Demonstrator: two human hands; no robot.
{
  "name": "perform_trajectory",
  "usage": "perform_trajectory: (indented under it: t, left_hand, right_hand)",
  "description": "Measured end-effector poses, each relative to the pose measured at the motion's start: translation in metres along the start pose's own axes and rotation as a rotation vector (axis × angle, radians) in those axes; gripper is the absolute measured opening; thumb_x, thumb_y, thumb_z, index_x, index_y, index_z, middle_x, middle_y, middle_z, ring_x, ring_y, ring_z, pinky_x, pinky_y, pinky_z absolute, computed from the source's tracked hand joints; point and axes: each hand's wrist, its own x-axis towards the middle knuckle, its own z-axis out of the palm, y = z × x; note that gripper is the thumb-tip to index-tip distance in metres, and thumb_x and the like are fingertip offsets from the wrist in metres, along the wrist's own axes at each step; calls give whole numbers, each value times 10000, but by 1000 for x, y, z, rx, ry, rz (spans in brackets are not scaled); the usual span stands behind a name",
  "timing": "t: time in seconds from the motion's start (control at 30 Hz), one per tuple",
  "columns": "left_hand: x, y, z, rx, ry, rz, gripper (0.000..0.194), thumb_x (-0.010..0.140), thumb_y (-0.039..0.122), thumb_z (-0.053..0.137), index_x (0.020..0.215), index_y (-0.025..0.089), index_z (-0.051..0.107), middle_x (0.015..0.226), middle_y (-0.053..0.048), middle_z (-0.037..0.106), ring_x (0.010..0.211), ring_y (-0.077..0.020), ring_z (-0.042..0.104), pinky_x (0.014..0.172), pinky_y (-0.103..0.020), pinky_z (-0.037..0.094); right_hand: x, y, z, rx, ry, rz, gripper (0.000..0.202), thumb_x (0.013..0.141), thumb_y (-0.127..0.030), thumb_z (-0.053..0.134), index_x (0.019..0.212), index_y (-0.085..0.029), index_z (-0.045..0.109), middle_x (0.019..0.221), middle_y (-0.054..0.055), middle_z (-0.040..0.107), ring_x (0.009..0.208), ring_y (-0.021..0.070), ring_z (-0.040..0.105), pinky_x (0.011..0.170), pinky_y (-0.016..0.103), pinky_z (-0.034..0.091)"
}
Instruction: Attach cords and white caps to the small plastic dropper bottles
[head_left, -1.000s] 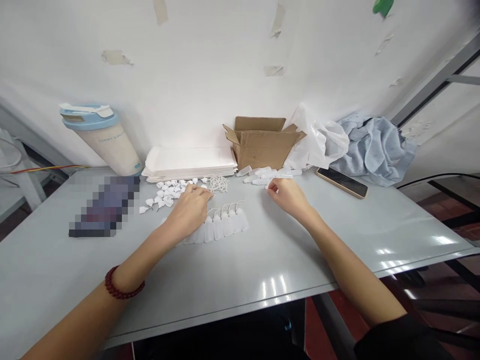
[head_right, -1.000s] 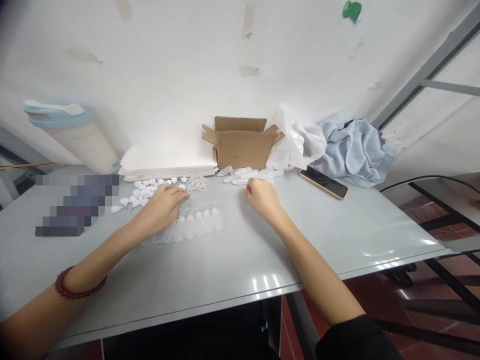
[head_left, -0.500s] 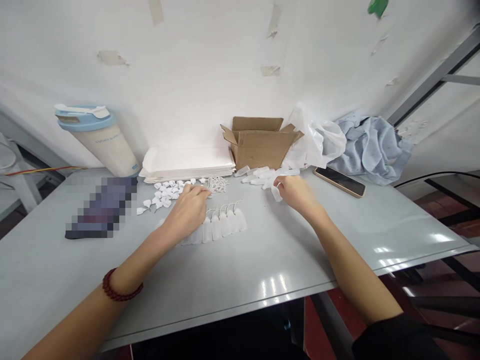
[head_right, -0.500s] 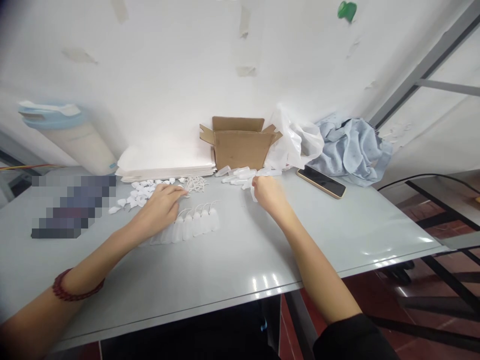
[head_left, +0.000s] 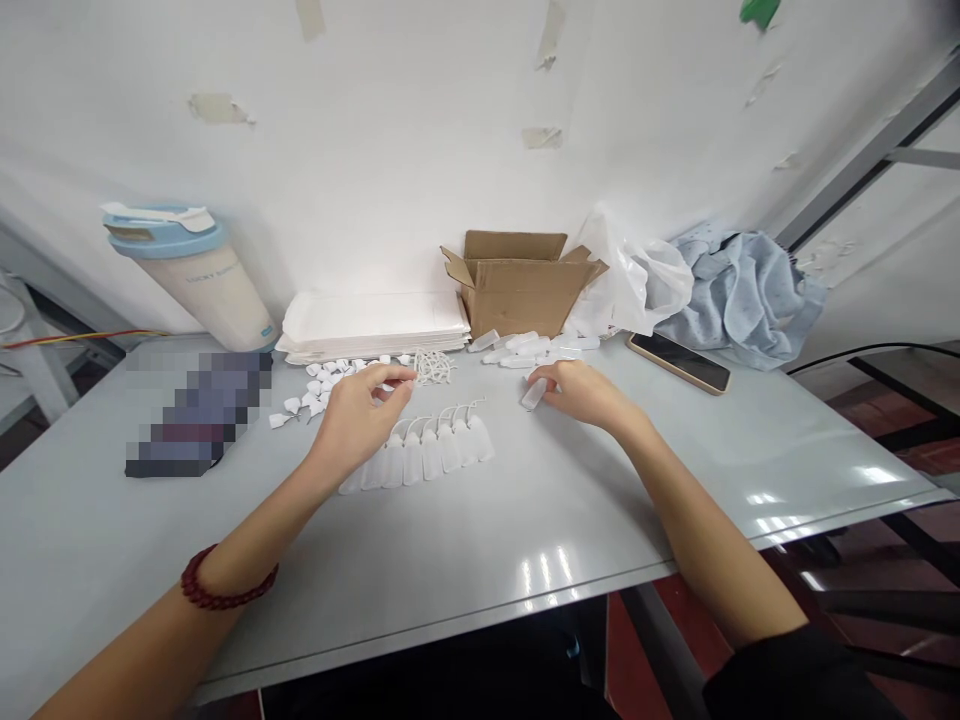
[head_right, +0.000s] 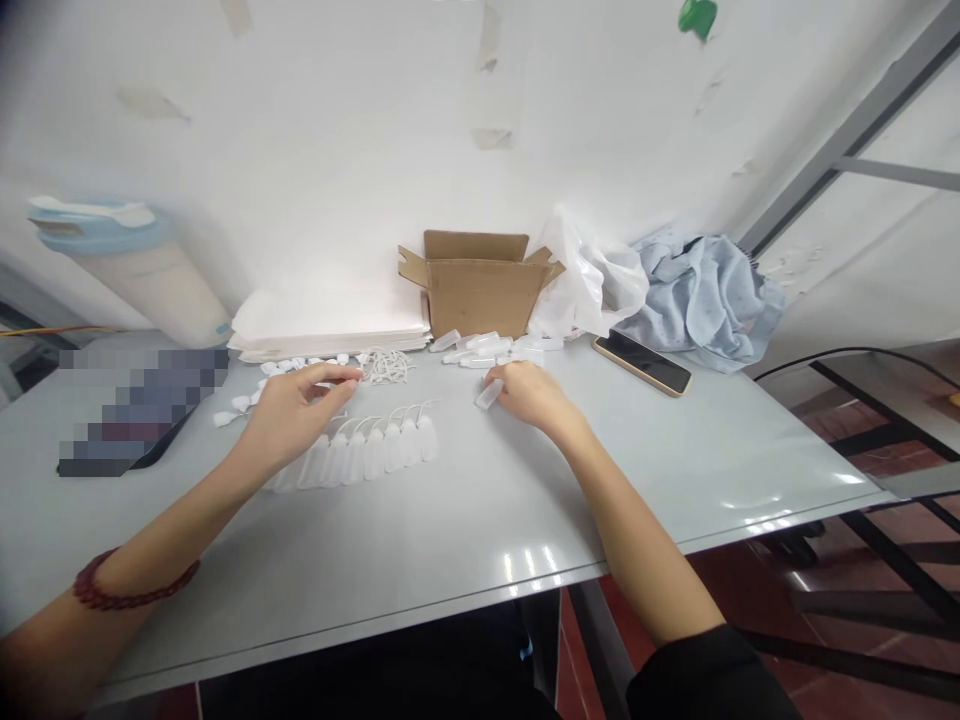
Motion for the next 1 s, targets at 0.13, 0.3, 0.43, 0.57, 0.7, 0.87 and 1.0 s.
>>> perform_trajectory:
  t: [0.13,0.3,0.43,0.57,0.7,0.87,1.0]
  left_hand:
    - [-3,7,-1,-120,19,-152,229,718,388,657,811,188,718,836,-43,730,771,-221,650,698,-320,515]
    - [-5,4,2,-313,-13,-179,190,648,321,732,766,178,693,822,-41,723,824,-216,668,767,-313,526]
    - [-7,3,7,-422,-89,-216,281,608,273,775,861,179,697,850,-37,727,840,-206,673,787,-315,535]
    - [-11,9,10,-450,-159,-251,248,624,297,780,822,173,697,798,-31,722,742,-180,661,744,-315,538]
    - [-15,15,12,-496,-207,-243,192,640,313,769,740,172,687,747,-16,704,666,-149,627,705,-296,523]
    - [-16,15,14,-552,-222,-237,181,666,323,757,726,169,685,741,-14,692,667,-137,605,691,-279,503]
    - [-16,13,15,-592,-228,-233,182,692,331,750,751,169,690,789,-24,709,691,-137,615,718,-281,494]
  right_hand:
    - [-4,-5,-1,16,-22,-34,407,778,-91,488,1095,-215,712,911,73,697,774,191,593,629,251,359]
    - [-9,-18,-2,31,19,37,354,863,-168,440,1104,-199,698,857,72,707,727,180,601,608,252,343]
    - [-9,-27,5,28,13,57,292,906,-336,494,1087,-217,689,900,76,713,768,197,614,597,255,338]
    - [-8,-30,13,32,67,71,342,866,-289,549,1196,-233,621,892,69,702,792,222,608,563,250,317]
    - [-8,-32,18,150,126,-4,443,812,-176,584,1252,-162,536,909,78,676,740,190,595,577,248,369]
    - [-13,-38,21,425,184,-179,321,822,-214,595,1131,-133,570,911,71,648,633,129,563,589,261,456]
    - [-20,-46,23,526,240,-373,297,822,-226,617,1104,-138,590,904,58,637,623,116,564,594,267,487]
